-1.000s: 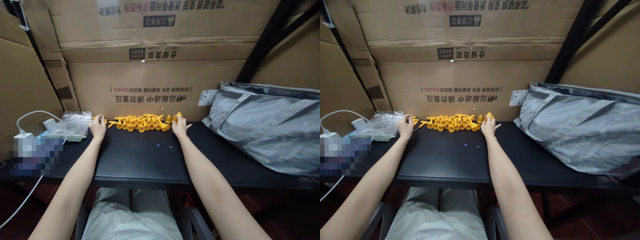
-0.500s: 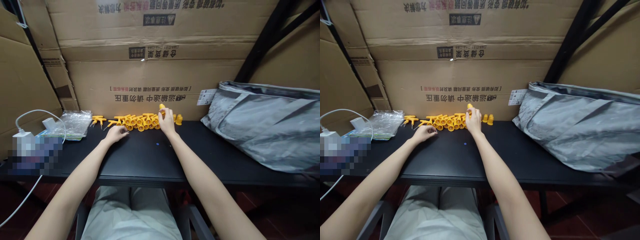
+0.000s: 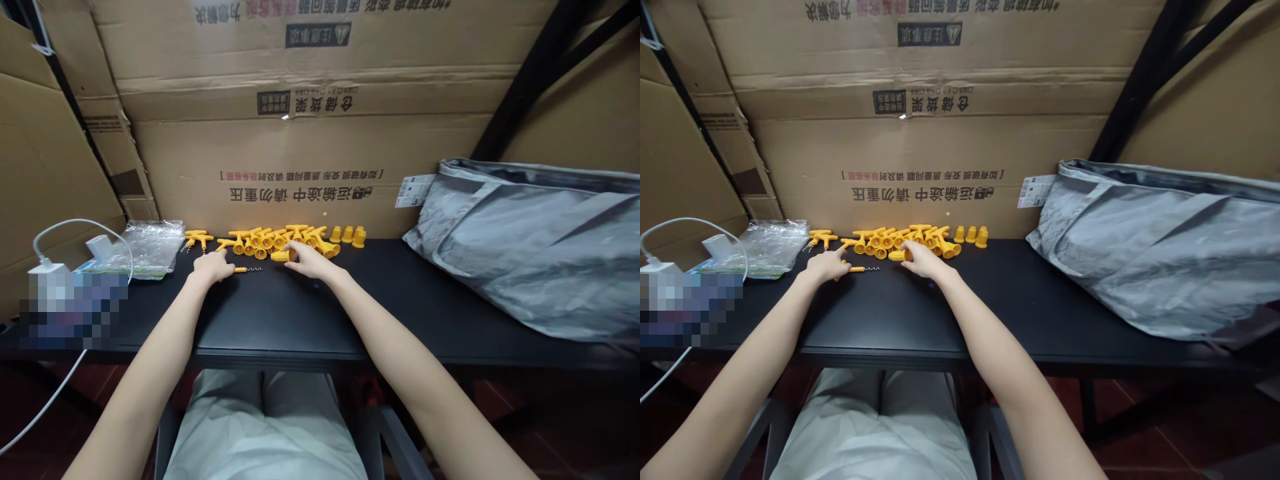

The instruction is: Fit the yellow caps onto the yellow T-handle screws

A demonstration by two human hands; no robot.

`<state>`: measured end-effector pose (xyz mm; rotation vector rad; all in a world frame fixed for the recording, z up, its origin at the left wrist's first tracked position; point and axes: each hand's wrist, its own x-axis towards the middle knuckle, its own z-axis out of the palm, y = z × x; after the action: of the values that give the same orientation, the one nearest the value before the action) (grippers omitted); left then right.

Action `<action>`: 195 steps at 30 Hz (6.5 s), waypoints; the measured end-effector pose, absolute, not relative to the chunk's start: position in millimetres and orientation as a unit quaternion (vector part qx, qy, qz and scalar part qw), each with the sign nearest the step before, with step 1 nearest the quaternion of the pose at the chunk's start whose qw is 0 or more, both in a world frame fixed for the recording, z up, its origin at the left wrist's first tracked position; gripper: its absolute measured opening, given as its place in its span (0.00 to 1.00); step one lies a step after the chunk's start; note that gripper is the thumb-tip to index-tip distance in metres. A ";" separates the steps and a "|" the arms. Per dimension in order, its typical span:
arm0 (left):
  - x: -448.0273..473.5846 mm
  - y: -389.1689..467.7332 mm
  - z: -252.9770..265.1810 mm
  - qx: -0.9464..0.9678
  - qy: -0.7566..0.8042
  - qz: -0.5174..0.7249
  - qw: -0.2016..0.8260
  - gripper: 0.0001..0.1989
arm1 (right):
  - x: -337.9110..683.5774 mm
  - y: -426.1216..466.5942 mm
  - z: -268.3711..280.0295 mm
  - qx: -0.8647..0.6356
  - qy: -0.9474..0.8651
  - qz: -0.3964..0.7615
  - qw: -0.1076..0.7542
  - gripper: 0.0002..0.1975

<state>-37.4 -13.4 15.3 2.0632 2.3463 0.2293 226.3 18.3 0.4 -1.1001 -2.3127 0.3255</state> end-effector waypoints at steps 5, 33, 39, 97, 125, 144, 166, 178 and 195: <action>-36.1 -12.4 12.4 0.723 0.688 0.034 0.050 0.16 | 225.1 20.0 -3.7 -0.406 -0.865 0.120 0.268 0.16; -28.4 -12.1 8.2 0.772 0.623 0.109 0.064 0.14 | 235.4 27.7 -4.2 -0.411 -0.864 0.107 0.270 0.16; -25.8 -11.1 3.6 0.798 0.576 0.176 0.041 0.14 | 228.7 23.7 -3.3 -0.380 -0.850 0.206 0.301 0.16; -14.4 -13.8 2.0 0.777 0.552 0.303 0.007 0.14 | 220.5 14.6 3.8 -0.439 -0.713 0.436 0.330 0.27; -17.5 -12.3 -1.6 0.785 0.547 0.289 0.015 0.17 | 222.0 17.1 0.5 -0.401 -0.746 0.403 0.347 0.24; -17.4 -13.5 -0.1 0.789 0.549 0.276 0.018 0.18 | 221.1 15.0 -2.5 -0.424 -0.708 0.453 0.336 0.26; -22.0 -5.6 -7.9 0.791 0.569 0.225 0.020 0.22 | 220.5 18.5 -8.8 -0.397 -0.705 0.457 0.369 0.21; -27.0 5.1 -20.5 0.792 0.507 0.340 0.014 0.28 | 237.4 25.4 11.9 -0.419 -0.672 0.078 0.606 0.20; -21.3 3.2 -17.3 0.819 0.516 0.245 0.044 0.13 | 215.5 52.9 -16.3 -0.516 -0.760 -0.141 0.370 0.25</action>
<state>-21.3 3.2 -17.3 2.5051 1.5790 0.7487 215.5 52.9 -16.3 -1.3239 -1.9487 -0.3625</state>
